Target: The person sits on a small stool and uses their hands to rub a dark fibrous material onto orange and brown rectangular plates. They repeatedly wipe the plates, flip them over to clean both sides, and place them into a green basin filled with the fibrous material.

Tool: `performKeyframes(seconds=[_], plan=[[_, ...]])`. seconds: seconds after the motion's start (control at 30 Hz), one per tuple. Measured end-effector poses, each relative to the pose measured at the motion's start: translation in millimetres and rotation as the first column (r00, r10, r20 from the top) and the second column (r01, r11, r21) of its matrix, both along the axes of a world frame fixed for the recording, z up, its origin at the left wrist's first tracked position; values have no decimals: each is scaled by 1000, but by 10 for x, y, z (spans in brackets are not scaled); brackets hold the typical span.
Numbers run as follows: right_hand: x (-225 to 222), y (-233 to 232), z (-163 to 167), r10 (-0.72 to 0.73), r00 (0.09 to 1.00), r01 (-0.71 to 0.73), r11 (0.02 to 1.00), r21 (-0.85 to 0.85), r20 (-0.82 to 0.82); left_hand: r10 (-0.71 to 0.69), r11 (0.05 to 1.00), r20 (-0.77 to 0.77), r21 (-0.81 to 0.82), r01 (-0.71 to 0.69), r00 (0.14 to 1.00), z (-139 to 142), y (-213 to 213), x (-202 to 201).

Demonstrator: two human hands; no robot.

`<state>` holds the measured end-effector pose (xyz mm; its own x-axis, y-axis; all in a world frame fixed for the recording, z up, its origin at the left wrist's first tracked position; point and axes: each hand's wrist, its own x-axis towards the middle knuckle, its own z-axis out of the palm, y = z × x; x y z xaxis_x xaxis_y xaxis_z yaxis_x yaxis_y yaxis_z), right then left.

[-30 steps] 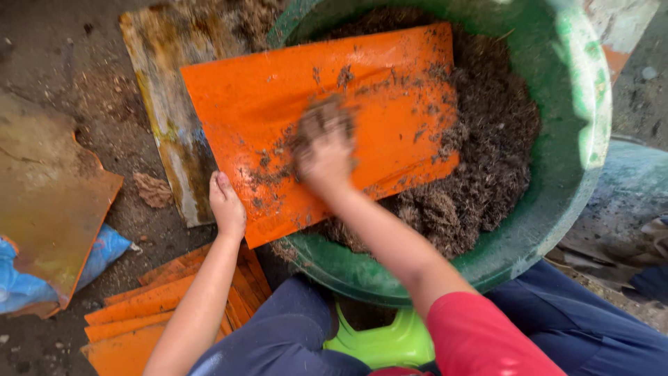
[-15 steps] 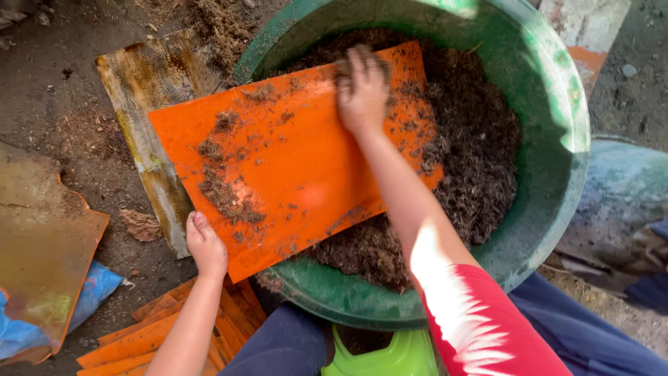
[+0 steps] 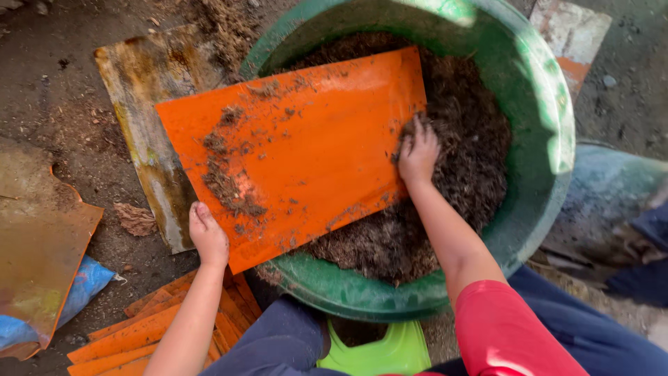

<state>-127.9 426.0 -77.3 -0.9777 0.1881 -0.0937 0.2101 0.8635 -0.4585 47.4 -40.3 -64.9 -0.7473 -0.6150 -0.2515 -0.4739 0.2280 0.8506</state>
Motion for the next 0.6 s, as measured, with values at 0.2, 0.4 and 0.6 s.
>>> performKeyframes(seconds=[0.2,0.4,0.6], plan=[[912,-1303,231,233,966,-238,971,-33,-114,-16,998,-127,54,23,992,-2,32,-92],[1468,-2456,618,495,869,-485,850,-207,-5,-43,998,-104,30,47,994,56,29,-146],[1159,-1088,443,212,966,-206,977,55,-149,-89,995,-183,-59,79,979,105,7,-131]])
